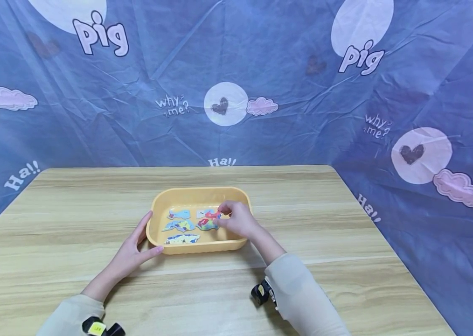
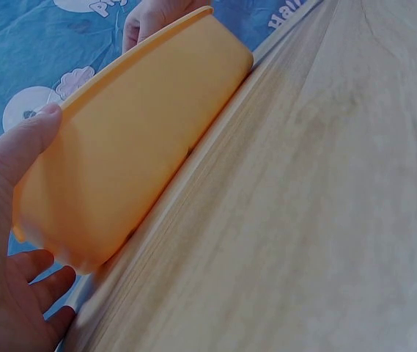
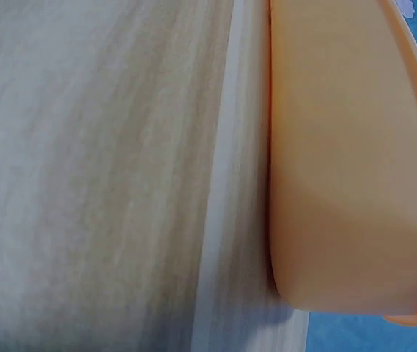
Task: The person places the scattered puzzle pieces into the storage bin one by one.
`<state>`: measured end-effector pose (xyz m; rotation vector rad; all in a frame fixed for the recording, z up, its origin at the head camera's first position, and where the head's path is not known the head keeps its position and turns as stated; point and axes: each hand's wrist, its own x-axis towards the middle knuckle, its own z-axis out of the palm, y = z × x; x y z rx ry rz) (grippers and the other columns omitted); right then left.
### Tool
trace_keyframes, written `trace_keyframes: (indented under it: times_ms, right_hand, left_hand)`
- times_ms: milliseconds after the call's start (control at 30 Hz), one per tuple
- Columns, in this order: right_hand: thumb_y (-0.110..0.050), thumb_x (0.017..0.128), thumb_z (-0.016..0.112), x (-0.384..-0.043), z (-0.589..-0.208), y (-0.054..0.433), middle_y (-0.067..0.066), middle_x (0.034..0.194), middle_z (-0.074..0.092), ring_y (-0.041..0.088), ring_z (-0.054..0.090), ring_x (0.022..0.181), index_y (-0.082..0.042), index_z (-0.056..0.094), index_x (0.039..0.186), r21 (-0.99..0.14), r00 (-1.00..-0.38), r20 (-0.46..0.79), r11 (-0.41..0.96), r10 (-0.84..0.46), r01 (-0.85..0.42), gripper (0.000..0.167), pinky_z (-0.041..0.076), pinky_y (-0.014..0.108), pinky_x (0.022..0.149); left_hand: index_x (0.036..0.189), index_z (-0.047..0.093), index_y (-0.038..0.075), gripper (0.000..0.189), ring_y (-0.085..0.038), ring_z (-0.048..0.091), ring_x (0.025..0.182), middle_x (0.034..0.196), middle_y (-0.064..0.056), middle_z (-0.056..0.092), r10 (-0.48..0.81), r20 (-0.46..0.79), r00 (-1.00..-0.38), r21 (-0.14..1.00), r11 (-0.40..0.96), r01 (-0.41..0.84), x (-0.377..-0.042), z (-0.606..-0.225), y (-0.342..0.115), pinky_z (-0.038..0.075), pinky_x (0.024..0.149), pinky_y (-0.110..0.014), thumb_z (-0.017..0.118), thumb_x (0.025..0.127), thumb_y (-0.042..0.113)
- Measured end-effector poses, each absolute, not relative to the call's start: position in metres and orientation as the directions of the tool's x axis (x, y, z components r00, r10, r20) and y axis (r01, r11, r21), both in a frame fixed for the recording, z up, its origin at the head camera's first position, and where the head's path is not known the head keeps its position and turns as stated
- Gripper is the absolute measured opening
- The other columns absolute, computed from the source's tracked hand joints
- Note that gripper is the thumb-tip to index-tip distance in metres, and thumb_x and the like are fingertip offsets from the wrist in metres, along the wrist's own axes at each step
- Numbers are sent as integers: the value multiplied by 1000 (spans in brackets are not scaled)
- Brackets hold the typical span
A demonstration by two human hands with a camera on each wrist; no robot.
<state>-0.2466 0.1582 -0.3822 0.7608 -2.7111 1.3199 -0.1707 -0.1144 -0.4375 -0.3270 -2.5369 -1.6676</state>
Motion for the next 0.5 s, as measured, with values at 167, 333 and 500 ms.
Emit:
trace_keyframes:
  times_ms: [167, 333, 500]
  right_hand:
    - [-7, 67, 71, -246, -382, 157, 8, 79, 60, 23, 55, 76, 3, 60, 84, -711, -864, 217, 532, -454, -459, 23, 46, 34, 70]
    - [-12, 66, 72, -248, -383, 156, 6, 76, 60, 17, 54, 72, 2, 61, 83, -662, -842, 187, 568, -507, -489, 24, 45, 26, 66]
    - [-14, 66, 72, -248, -383, 154, 3, 75, 59, 15, 53, 72, 0, 61, 81, -643, -838, 149, 592, -525, -485, 23, 43, 24, 66]
  left_hand:
    - [138, 13, 31, 90, -24, 25, 123, 139, -6, 23, 130, 189, -973, 898, 378, 225, -171, -439, -115, 11, 98, -49, 71, 69, 35]
    - [138, 12, 32, 90, -24, 25, 123, 139, -6, 23, 130, 190, -973, 898, 379, 226, -171, -438, -115, 11, 99, -49, 71, 69, 35]
    - [138, 12, 30, 91, -24, 25, 123, 139, -6, 22, 132, 193, -972, 896, 380, 230, -170, -437, -115, 12, 99, -48, 71, 69, 35]
